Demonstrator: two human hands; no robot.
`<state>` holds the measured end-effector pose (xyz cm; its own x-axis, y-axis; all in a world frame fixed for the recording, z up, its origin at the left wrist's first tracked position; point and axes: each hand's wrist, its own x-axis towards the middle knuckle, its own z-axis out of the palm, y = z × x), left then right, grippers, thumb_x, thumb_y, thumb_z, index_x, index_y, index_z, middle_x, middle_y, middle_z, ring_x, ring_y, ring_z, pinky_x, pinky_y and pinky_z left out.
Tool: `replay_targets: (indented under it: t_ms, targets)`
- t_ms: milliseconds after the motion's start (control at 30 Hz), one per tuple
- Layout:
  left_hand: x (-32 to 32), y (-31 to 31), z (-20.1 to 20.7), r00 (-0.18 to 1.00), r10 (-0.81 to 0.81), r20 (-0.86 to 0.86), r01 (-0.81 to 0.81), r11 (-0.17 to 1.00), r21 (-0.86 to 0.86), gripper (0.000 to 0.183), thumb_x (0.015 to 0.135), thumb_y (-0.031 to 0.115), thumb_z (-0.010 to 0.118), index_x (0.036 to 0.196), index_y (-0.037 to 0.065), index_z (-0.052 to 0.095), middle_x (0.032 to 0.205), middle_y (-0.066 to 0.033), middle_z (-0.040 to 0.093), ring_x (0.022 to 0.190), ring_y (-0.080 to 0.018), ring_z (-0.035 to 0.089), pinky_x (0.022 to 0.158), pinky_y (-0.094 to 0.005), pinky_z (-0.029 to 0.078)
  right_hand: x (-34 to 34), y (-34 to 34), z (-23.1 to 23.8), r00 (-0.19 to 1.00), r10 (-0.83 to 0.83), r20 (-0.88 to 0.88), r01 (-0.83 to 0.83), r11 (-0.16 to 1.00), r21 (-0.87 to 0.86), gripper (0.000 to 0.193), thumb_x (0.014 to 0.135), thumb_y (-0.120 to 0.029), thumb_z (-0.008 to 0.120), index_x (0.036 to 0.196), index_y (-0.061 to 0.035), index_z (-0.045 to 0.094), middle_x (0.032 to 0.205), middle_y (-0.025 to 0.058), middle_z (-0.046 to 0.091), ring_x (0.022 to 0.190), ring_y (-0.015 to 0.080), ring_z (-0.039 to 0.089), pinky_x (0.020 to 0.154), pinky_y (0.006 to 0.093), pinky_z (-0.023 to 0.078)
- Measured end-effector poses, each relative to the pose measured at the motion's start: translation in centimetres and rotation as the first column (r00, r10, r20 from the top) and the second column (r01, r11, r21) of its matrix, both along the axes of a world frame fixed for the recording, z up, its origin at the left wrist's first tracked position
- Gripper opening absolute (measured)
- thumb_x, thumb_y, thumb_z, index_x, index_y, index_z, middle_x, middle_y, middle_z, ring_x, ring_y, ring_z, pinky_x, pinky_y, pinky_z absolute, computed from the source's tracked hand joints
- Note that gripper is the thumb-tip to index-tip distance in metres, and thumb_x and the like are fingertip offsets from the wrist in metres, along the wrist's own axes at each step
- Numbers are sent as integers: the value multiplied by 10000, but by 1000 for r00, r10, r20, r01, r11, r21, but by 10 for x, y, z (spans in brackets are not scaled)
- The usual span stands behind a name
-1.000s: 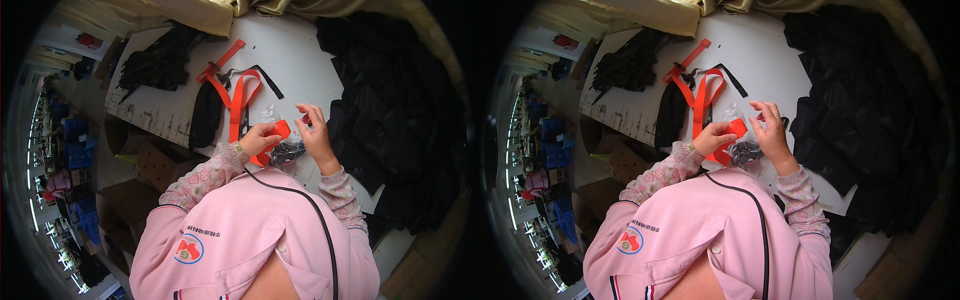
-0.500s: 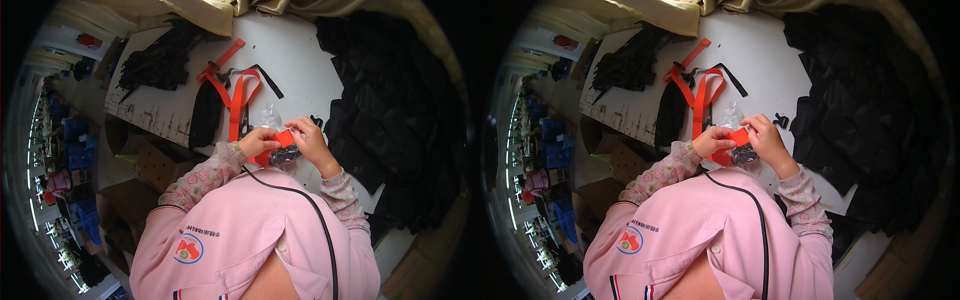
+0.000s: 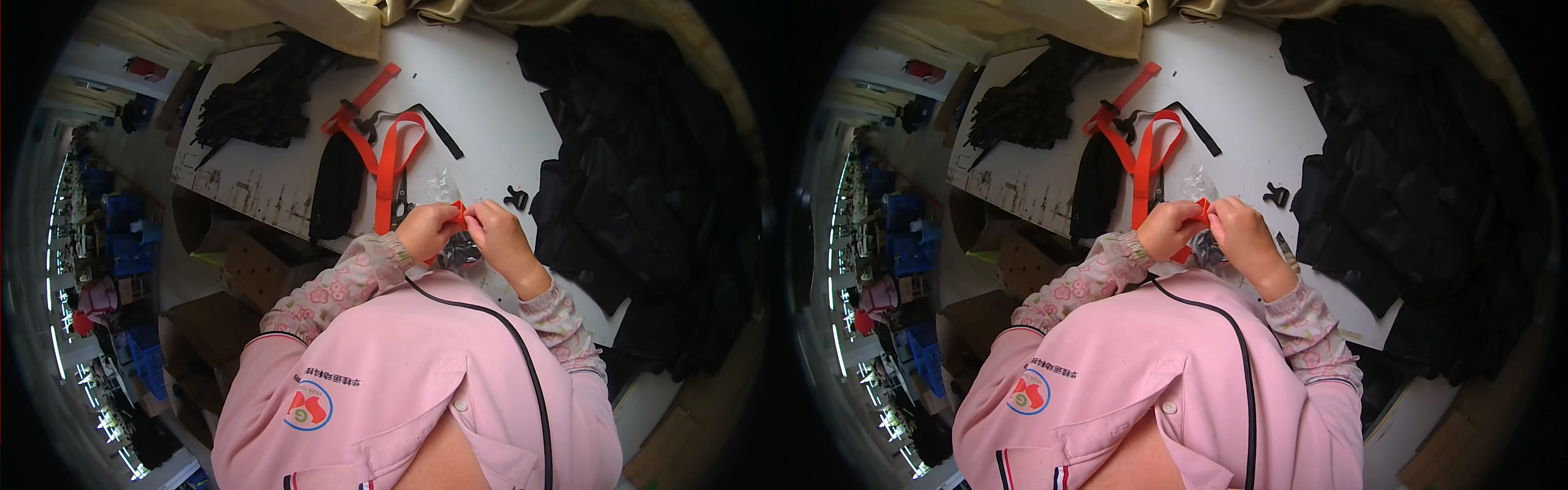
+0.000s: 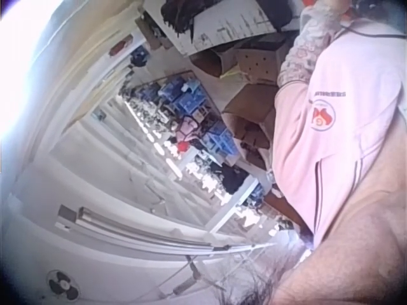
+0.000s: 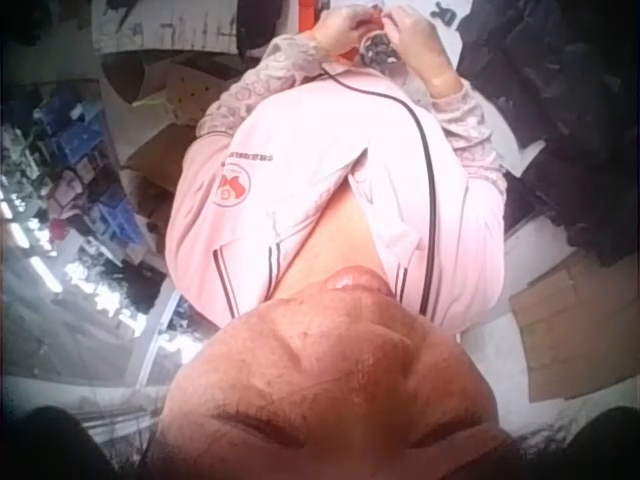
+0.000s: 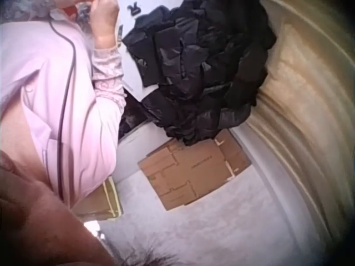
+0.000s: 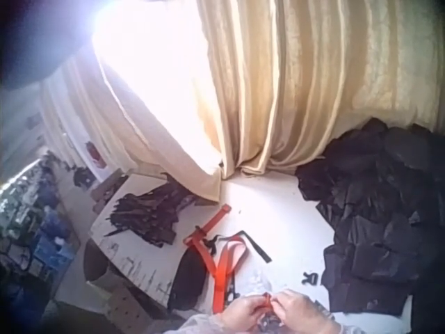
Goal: Assembling and packaging red safety straps or harnesses in a factory environment.
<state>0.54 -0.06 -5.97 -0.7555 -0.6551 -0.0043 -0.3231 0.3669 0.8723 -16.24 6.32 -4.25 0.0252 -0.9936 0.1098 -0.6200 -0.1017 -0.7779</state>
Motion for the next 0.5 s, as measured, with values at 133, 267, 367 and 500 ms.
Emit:
replay_targets:
  t_ms: [133,267,367,500]
  targets:
    - [-1,1,-3,997,77,15,-78,992,99,123,796,69,628,890,-9,610,753,-170,606,677,-293,602,615,-359,465,3,-2,-3,999,-38,-25,35,995,-91,91,788,-29,580,823,6,503,803,167,562,729,351,569,652,413,477]
    - [6,-6,-6,979,199,54,-200,856,477,121,845,83,619,916,-15,611,710,-80,613,596,-141,571,532,-293,457,-11,-5,1,948,-280,155,301,944,-135,108,784,-2,557,854,8,475,800,144,540,714,278,561,641,374,478]
    - [12,-11,-7,970,207,130,-244,772,587,140,867,86,624,952,-24,611,772,-3,600,703,-66,553,614,-222,461,-21,-5,4,906,-361,220,397,905,-154,114,795,33,538,903,3,516,835,137,564,712,237,566,646,329,483]
    - [8,-8,-10,976,216,25,-184,761,622,134,869,87,621,954,-16,613,776,-12,602,708,-68,554,626,-216,459,-9,0,-4,958,-189,214,209,975,-76,123,802,14,562,922,-11,552,828,125,571,725,240,575,676,349,482]
